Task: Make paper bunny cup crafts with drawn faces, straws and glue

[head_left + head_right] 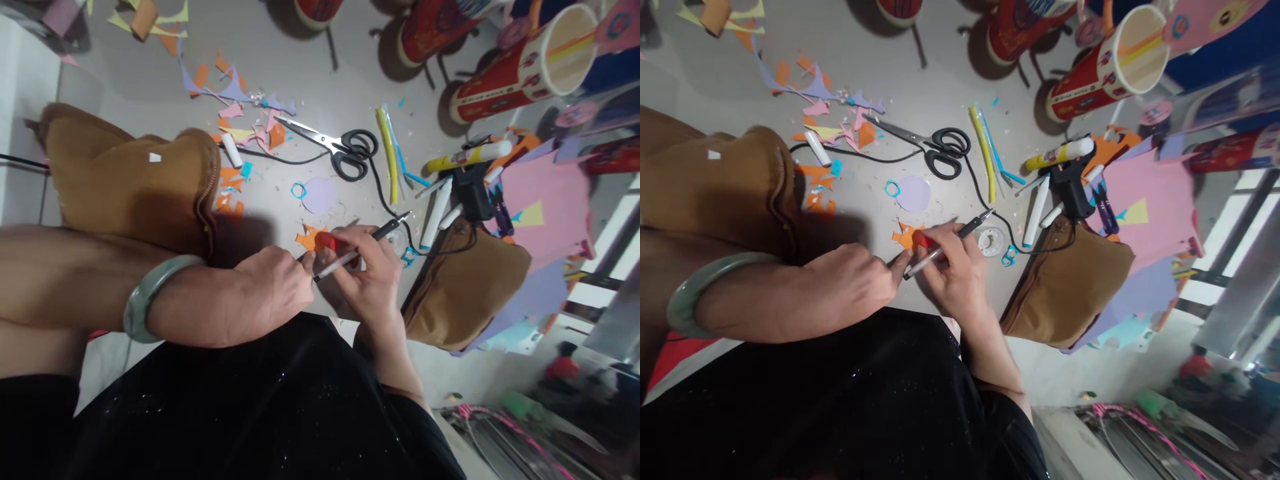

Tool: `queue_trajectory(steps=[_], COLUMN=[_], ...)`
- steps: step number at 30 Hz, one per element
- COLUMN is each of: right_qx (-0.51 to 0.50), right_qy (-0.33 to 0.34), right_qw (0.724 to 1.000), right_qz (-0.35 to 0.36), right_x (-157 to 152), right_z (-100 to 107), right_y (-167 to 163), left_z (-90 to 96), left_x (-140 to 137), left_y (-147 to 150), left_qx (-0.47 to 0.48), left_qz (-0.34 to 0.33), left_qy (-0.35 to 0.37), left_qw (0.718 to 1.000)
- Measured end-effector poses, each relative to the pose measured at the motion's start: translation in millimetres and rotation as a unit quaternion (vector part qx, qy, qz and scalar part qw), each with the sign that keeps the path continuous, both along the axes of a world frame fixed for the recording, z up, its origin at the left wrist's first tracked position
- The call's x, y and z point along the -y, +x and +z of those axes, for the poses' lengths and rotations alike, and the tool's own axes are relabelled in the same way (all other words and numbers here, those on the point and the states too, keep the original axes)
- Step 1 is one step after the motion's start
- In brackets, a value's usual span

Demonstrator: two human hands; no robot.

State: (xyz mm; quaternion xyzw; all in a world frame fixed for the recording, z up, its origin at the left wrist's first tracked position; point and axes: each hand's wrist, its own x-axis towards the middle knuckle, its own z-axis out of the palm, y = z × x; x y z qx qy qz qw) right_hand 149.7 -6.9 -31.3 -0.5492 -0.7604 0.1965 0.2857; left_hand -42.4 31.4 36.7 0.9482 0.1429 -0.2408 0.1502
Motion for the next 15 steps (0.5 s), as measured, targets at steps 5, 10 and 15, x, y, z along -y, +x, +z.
queue_trajectory(steps=[5, 10, 15], right_qx=[0.004, 0.02, 0.022], right_qy=[-0.018, -0.032, -0.042], right_qw=[1.0, 0.999, 0.999], right_qz=[-0.005, -0.014, -0.016], right_x=[-3.0, -4.0, -3.7], right_z=[-2.3, -4.0, -4.2], right_y=[-4.1, -6.1, -5.6], left_z=[-1.4, -7.5, -19.5], left_x=[-1.3, 1.1, 11.4], left_y=[2.3, 3.6, -0.9], left_qx=[0.007, 0.027, 0.072], left_qz=[-0.003, 0.014, 0.05], left_qy=[-0.024, -0.037, 0.0], left_qw=[1.0, 0.999, 0.996])
